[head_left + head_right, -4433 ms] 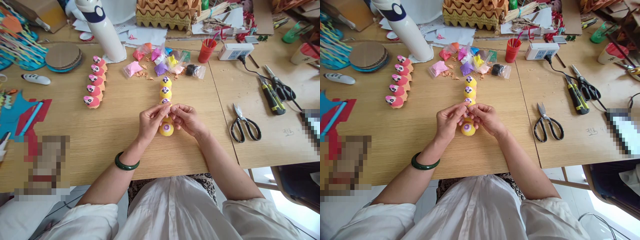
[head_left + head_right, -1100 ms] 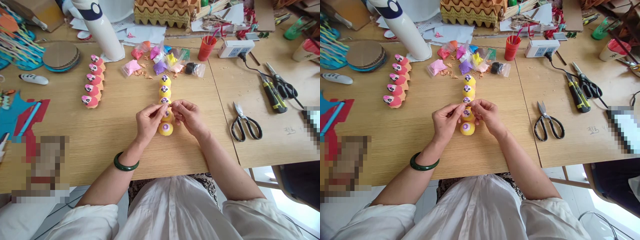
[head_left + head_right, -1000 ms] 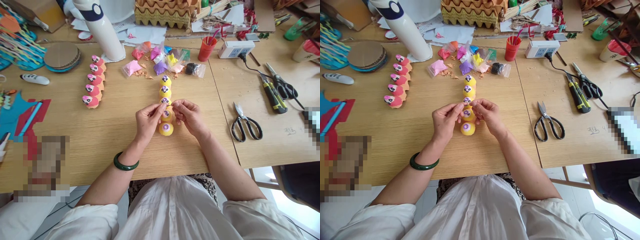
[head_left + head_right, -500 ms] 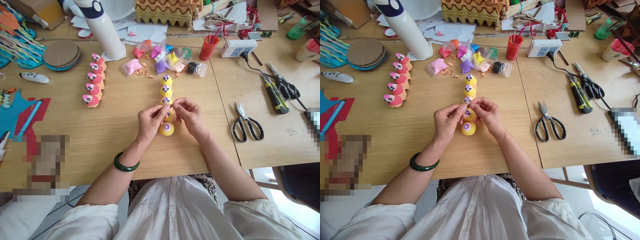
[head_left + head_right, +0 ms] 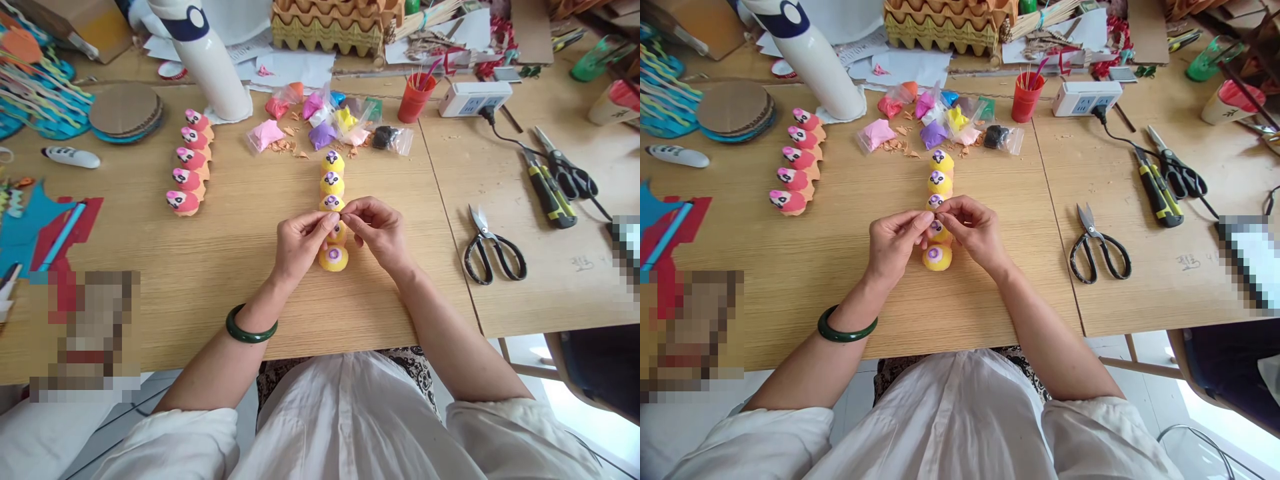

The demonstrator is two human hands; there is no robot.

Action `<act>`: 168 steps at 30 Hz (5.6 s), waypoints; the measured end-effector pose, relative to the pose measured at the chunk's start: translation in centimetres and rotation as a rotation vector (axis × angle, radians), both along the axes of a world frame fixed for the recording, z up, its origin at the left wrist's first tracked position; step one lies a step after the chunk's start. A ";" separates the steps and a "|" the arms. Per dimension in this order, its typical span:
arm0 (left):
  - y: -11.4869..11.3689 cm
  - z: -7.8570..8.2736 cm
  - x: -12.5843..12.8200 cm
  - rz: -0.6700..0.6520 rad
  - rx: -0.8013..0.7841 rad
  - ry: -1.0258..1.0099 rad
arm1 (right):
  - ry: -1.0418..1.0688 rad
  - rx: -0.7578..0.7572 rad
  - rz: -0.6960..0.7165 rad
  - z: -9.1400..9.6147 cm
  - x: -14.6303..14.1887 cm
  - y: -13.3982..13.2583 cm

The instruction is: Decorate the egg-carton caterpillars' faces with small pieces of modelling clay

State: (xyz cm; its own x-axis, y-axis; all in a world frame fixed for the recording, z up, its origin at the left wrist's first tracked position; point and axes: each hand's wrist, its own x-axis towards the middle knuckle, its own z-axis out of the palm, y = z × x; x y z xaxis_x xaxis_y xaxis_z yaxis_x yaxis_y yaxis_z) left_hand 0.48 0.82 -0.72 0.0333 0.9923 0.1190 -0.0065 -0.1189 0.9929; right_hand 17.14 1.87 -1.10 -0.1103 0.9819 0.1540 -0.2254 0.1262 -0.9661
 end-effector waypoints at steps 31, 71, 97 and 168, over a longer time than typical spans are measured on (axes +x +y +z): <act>0.8 0.2 0.4 0.124 -0.035 -0.172 | 0.101 -0.268 -0.013 1.0 -0.1 -0.3; -0.4 -0.3 0.6 0.127 0.211 0.004 | 0.123 -0.245 0.083 1.3 -0.5 -0.7; -0.1 -0.8 0.6 0.170 0.177 -0.009 | 0.082 -0.274 0.065 1.3 -0.4 -0.7; -1.3 -2.0 -1.8 0.216 0.057 0.097 | -0.236 0.029 -0.077 -2.4 -0.2 1.7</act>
